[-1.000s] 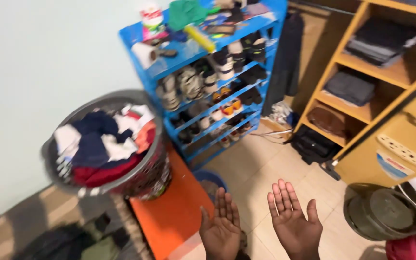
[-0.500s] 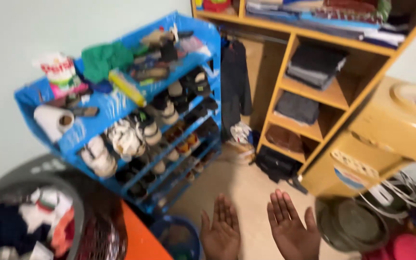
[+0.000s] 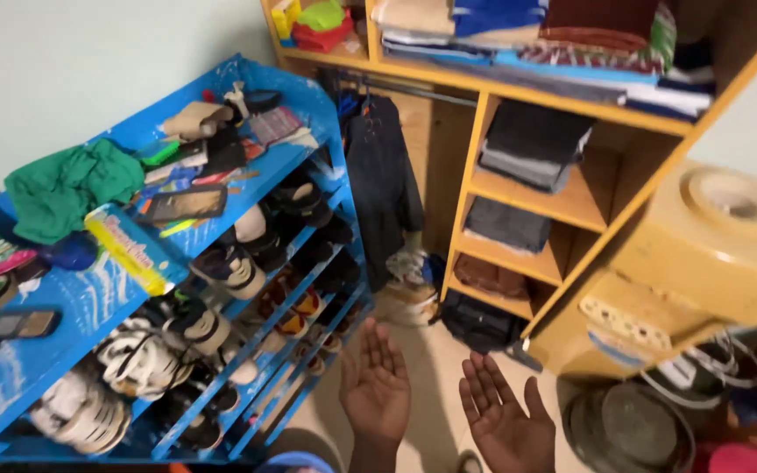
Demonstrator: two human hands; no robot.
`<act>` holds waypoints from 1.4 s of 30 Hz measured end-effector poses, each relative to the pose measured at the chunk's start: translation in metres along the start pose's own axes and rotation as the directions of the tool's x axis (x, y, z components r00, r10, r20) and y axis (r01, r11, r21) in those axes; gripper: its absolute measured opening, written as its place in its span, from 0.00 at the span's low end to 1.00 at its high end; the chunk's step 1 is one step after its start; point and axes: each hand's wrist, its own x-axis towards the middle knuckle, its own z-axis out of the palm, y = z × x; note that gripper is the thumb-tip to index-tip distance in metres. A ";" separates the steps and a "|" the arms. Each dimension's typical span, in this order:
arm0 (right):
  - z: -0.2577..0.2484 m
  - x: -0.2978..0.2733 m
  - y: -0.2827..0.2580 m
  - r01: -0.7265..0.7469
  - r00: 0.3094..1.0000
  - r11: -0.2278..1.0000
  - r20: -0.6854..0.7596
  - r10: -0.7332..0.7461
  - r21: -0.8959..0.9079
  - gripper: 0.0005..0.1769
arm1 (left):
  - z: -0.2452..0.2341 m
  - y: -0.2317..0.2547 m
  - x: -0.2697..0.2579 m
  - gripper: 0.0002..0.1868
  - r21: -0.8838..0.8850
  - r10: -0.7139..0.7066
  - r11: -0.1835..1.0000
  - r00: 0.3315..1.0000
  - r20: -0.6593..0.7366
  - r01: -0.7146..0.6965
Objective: The person is zipping up various jackets and placing them on clothes hangers on a bed.
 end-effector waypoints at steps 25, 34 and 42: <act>0.232 0.217 -0.054 -0.143 0.913 0.968 0.351 0.210 -0.207 0.34 | -0.137 0.025 0.318 0.09 0.506 0.175 0.861 0.905 -0.389 0.051; 0.272 0.303 -0.043 -0.115 0.895 0.949 0.383 0.227 -0.294 0.34 | -0.028 0.009 0.495 0.25 0.606 0.349 -0.779 0.913 0.210 0.158; 0.285 0.338 -0.040 -0.082 0.910 0.949 0.365 0.196 -0.305 0.32 | -0.145 0.054 0.631 0.39 0.080 0.011 -0.995 0.697 0.717 -0.067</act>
